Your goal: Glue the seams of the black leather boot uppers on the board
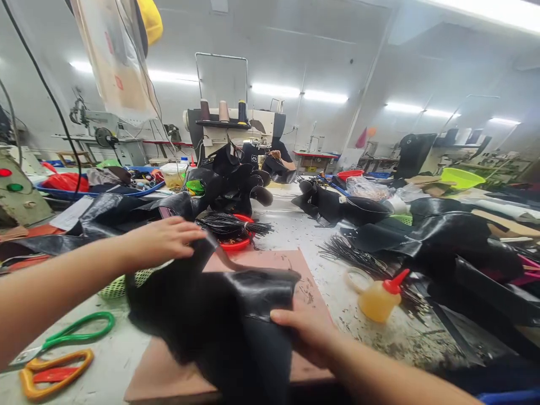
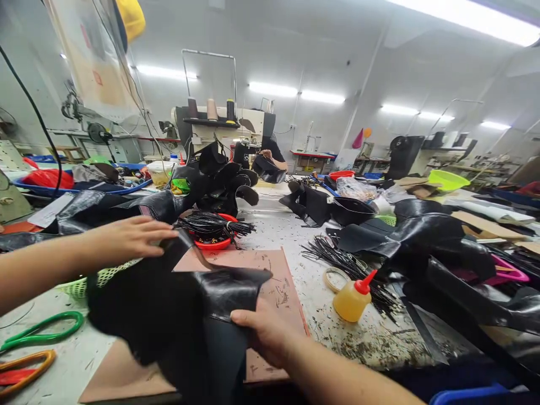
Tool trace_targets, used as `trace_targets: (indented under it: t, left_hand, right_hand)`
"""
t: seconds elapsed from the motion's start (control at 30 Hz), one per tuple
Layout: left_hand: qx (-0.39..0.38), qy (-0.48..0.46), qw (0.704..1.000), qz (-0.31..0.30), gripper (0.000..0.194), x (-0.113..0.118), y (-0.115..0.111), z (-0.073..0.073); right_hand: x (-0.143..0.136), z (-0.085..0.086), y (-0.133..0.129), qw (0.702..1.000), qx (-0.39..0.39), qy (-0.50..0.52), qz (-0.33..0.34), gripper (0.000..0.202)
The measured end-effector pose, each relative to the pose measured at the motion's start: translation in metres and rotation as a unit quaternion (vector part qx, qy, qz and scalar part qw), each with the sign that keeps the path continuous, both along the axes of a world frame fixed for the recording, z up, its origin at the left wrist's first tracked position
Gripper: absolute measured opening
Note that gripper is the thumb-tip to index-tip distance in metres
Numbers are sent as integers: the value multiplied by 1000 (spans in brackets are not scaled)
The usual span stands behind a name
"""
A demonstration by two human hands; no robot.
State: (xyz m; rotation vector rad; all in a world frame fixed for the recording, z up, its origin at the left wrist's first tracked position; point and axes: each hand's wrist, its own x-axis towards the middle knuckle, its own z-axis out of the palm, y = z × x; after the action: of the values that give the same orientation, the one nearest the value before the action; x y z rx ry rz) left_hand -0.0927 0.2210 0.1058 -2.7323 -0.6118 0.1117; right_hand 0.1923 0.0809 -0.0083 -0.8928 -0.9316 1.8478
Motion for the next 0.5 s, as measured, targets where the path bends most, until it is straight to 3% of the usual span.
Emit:
trace_targets:
  t: [0.03, 0.1, 0.13, 0.2, 0.23, 0.3, 0.4, 0.47, 0.5]
  left_hand:
    - [-6, -3, 1000, 10, 19, 21, 4, 10]
    - [4, -25, 999, 32, 29, 66, -1, 22]
    - [20, -53, 996, 65, 44, 88, -12, 23]
    - [37, -83, 990, 105, 37, 126, -43, 10]
    - [40, -99, 987, 122, 33, 141, -63, -4]
    - [-33, -200, 967, 154, 30, 161, -103, -47]
    - [-108, -385, 893, 207, 39, 168, -151, -126]
    - [-130, -399, 874, 247, 50, 164, -167, -169]
    - [-145, -376, 883, 239, 57, 161, -171, -183]
  right_hand:
    - [-8, -11, -6, 999, -16, 10, -37, 53]
    - [-22, -30, -14, 993, -8, -2, -118, 50]
    - [-28, -37, -16, 987, 7, -16, -160, 49]
    - [-35, -46, -18, 972, 34, -39, -230, 52]
    - [-36, -48, -18, 966, 40, -41, -250, 54]
    - [-33, -49, -18, 962, 41, -29, -267, 57]
    - [-16, -48, -18, 950, 41, -47, -305, 61]
    - [1, -46, -15, 937, 71, -105, -326, 59]
    - [10, -45, -12, 929, 101, -142, -325, 57]
